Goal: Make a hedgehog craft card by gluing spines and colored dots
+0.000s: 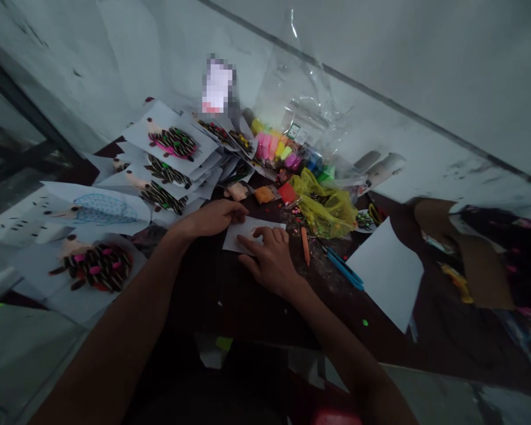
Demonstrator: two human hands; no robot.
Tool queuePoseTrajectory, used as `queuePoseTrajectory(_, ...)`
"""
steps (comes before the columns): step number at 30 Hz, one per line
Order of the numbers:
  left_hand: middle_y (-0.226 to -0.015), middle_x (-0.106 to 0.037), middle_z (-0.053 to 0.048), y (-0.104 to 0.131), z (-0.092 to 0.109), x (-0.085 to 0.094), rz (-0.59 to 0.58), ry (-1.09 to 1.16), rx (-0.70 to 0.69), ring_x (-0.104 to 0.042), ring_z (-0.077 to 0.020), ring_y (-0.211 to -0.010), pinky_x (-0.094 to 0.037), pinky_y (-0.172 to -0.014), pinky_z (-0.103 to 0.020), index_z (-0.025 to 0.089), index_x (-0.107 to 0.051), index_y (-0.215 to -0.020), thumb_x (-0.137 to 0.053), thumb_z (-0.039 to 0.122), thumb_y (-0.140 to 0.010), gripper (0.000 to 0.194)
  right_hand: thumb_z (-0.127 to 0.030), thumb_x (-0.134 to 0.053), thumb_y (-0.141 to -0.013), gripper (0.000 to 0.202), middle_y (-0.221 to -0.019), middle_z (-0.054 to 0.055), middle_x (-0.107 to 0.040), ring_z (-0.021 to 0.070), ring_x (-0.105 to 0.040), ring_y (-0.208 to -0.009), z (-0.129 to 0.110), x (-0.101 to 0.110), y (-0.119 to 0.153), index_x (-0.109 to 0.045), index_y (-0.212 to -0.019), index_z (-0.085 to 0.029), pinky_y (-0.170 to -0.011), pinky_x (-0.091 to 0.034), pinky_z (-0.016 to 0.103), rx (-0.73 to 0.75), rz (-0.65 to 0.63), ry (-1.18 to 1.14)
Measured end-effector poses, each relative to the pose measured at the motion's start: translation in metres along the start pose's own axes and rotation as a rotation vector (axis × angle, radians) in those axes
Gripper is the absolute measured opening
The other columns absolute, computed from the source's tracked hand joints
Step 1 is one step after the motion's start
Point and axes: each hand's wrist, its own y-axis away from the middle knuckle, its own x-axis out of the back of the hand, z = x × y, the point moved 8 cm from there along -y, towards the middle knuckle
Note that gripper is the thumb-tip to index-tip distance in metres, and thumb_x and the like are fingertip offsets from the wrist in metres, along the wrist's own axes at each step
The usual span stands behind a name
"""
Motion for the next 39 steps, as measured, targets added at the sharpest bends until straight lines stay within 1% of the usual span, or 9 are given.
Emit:
queuePoseTrajectory(5,-0.111,-0.077,-0.010,0.002,0.008,0.002,0.002,-0.042,0.028,-0.072,-0.0213,-0.103,-0.057,-0.095,-0.033,0.014,-0.070,-0.118,-0.041,0.014,-0.078,0.049,-0.054,-0.050,-0.102,0.044,-0.119,0.011,-0.059,0.0267,-0.046,-0.107,-0.006,-0.005,-0.008,-0.069,-0.133,-0.028,-0.100,-0.033,0.045,0.002,-0.045,0.034)
queuePoseTrajectory(11,-0.110,-0.078,-0.009,0.002,0.011,0.003,0.005,-0.112,0.017,-0.071,-0.0215,-0.104,-0.055,-0.097,-0.034,0.014,-0.072,-0.116,-0.041,0.012,-0.077,0.050,-0.056,-0.052,-0.100,0.045,-0.122,0.012,-0.060,0.0280,-0.047,-0.110,-0.012,-0.010,-0.012,-0.069,-0.130,-0.026,-0.107,-0.029,0.049,0.032,-0.064,0.140)
queuePoseTrajectory(16,-0.113,-0.077,-0.008,0.003,0.012,0.003,0.009,-0.091,0.008,-0.071,-0.0211,-0.105,-0.056,-0.097,-0.034,0.015,-0.070,-0.120,-0.041,0.013,-0.080,0.050,-0.051,-0.053,-0.102,0.045,-0.130,0.013,-0.057,0.0279,-0.046,-0.114,-0.007,-0.001,-0.004,-0.063,-0.139,-0.029,-0.107,-0.029,0.049,0.023,-0.008,0.109)
queuePoseTrajectory(19,-0.119,-0.075,-0.010,0.005,0.012,0.002,-0.029,-0.097,0.011,-0.070,-0.0217,-0.109,-0.054,-0.097,-0.032,0.014,-0.068,-0.124,-0.046,0.015,-0.082,0.047,-0.050,-0.055,-0.101,0.044,-0.131,0.012,-0.057,0.0281,-0.047,-0.113,-0.003,0.003,0.006,-0.064,-0.139,-0.030,-0.108,-0.029,0.051,0.015,-0.003,0.113)
queuePoseTrajectory(23,-0.139,-0.065,-0.011,0.011,0.016,-0.004,-0.141,-0.155,-0.062,-0.064,-0.0257,-0.121,-0.052,-0.101,-0.033,0.016,-0.059,-0.138,-0.061,0.020,-0.074,0.064,-0.048,-0.057,-0.100,0.043,-0.129,0.012,-0.057,0.0279,-0.047,-0.112,0.003,0.001,0.020,-0.064,-0.139,-0.030,-0.109,-0.028,0.051,-0.003,-0.019,0.131)
queuePoseTrajectory(26,-0.146,-0.057,-0.011,0.014,0.018,-0.007,-0.183,-0.241,-0.104,-0.055,-0.0295,-0.134,-0.047,-0.110,-0.038,0.020,-0.055,-0.143,-0.068,0.023,-0.070,0.074,-0.049,-0.057,-0.100,0.043,-0.129,0.012,-0.057,0.0283,-0.047,-0.113,0.003,-0.003,0.024,-0.064,-0.139,-0.031,-0.110,-0.028,0.051,0.005,-0.037,0.125)
queuePoseTrajectory(29,-0.148,-0.055,-0.011,0.015,0.018,-0.009,-0.197,-0.284,-0.092,-0.048,-0.0309,-0.140,-0.041,-0.116,-0.042,0.021,-0.054,-0.144,-0.068,0.025,-0.070,0.075,-0.051,-0.056,-0.100,0.046,-0.131,0.013,-0.056,0.0301,-0.046,-0.117,0.001,-0.006,0.022,-0.061,-0.142,-0.032,-0.111,-0.027,0.052,0.012,-0.058,0.118)
queuePoseTrajectory(33,-0.148,-0.053,-0.011,0.016,0.019,-0.010,-0.218,-0.296,-0.071,-0.046,-0.0308,-0.142,-0.038,-0.119,-0.042,0.021,-0.053,-0.145,-0.067,0.026,-0.071,0.076,-0.054,-0.053,-0.101,0.049,-0.133,0.013,-0.056,0.0302,-0.045,-0.119,-0.002,-0.008,0.014,-0.058,-0.145,-0.033,-0.111,-0.026,0.051,0.017,-0.078,0.120)
queuePoseTrajectory(39,-0.151,-0.049,-0.012,0.015,0.015,-0.012,-0.232,-0.293,-0.045,-0.042,-0.0326,-0.145,-0.035,-0.122,-0.042,0.018,-0.052,-0.147,-0.067,0.026,-0.070,0.079,-0.056,-0.051,-0.101,0.047,-0.129,0.013,-0.057,0.0293,-0.046,-0.115,-0.003,-0.009,0.011,-0.064,-0.138,-0.030,-0.110,-0.026,0.051,-0.015,-0.070,0.107)
